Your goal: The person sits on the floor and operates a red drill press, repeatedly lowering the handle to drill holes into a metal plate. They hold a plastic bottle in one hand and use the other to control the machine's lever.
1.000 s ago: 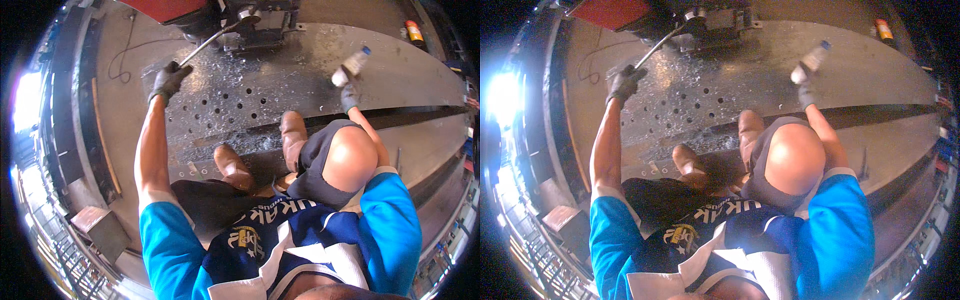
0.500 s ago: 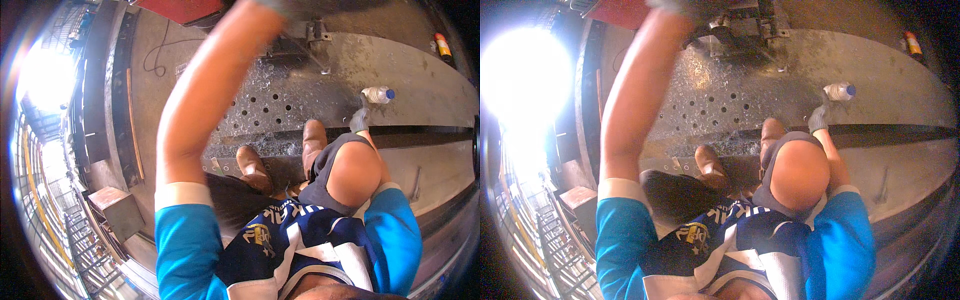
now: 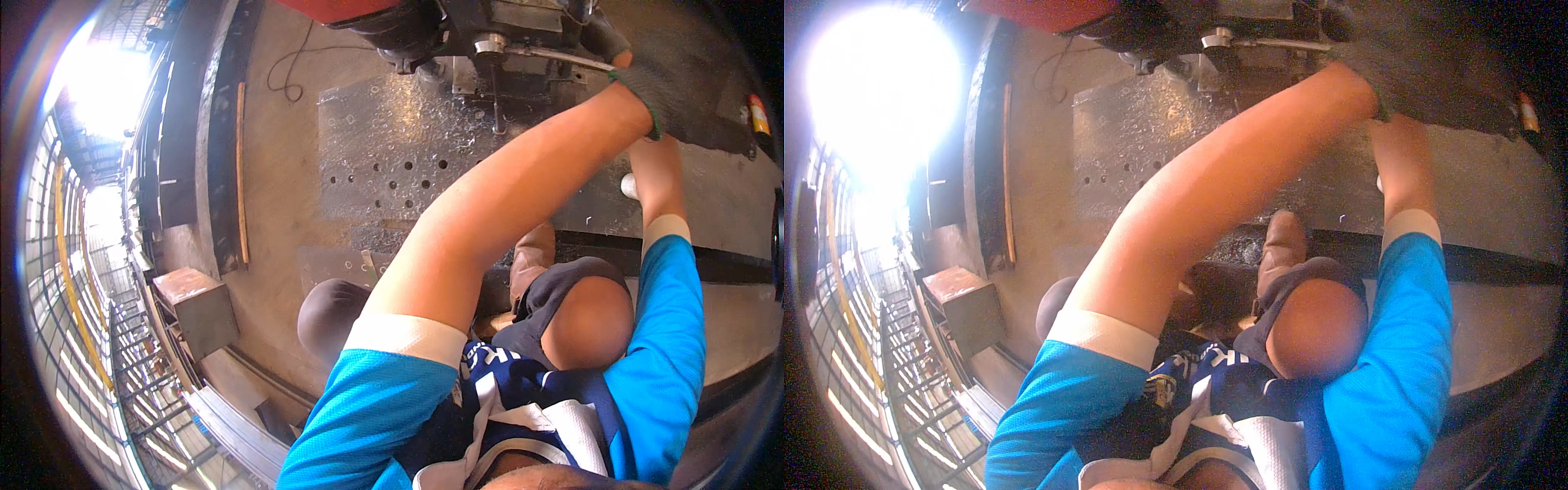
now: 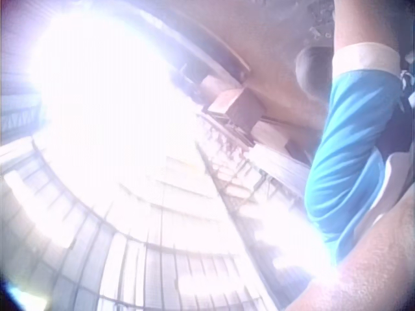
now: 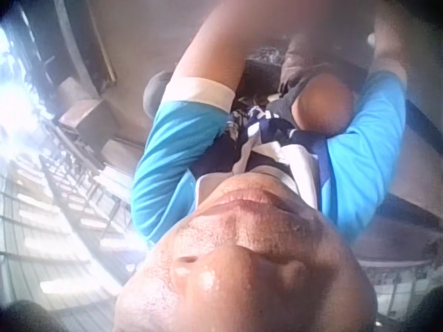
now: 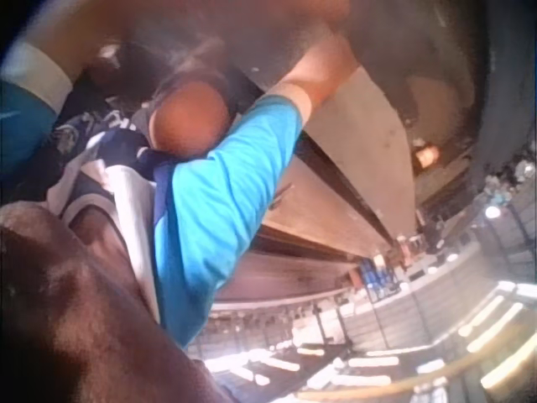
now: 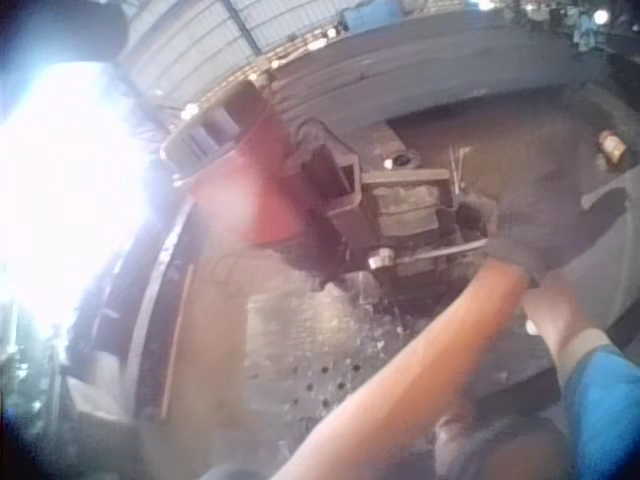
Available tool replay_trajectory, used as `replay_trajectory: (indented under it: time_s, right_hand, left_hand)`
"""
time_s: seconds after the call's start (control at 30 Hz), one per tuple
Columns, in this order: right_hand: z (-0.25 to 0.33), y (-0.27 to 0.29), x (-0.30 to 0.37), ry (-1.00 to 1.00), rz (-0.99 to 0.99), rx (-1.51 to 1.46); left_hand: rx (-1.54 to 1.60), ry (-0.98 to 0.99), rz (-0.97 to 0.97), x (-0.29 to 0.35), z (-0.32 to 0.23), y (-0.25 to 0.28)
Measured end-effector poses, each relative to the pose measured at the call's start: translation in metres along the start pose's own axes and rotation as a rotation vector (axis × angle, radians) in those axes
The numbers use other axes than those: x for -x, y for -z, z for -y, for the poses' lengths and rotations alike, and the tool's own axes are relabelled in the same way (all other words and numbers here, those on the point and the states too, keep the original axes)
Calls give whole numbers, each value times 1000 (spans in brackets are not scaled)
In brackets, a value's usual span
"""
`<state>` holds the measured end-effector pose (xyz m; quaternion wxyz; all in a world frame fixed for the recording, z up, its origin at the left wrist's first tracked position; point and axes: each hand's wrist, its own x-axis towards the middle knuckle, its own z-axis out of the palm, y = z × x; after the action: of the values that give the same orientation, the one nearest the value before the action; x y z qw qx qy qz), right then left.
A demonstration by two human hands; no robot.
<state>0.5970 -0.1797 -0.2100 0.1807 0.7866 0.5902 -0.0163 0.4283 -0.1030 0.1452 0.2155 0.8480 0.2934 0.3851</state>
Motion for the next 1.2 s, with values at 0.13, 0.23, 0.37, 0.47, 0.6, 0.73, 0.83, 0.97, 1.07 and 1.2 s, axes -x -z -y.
replay_trajectory:
  time_s: [0.13,0.23,0.37,0.47,0.6,0.73,0.83,0.97,1.07,1.2]
  right_hand:
    - [-13,-5,-11,8,-5,-14]
    - [-26,2,-15,23,-36,-15]
    - [-46,41,-18,60,-142,-36]
    - [-62,105,-11,111,-278,-42]
    - [-102,223,27,229,-503,13]
    - [-113,303,76,302,-637,114]
    - [-96,320,79,311,-681,218]
    - [-78,272,44,308,-696,345]
    - [-69,173,26,488,-815,194]
    - [-63,56,-4,535,-798,82]
  left_hand:
    - [14,-3,17,-6,3,-11]
    - [23,1,15,-5,5,-12]
    - [36,-2,20,0,3,-14]
    - [56,4,11,5,2,-12]
    - [83,20,-31,11,3,-1]
    - [120,58,-73,24,3,16]
    - [174,72,-182,45,11,47]
    - [-222,-72,-368,142,66,140]
    - [-57,374,-300,264,121,247]
    - [-128,832,-781,503,146,288]
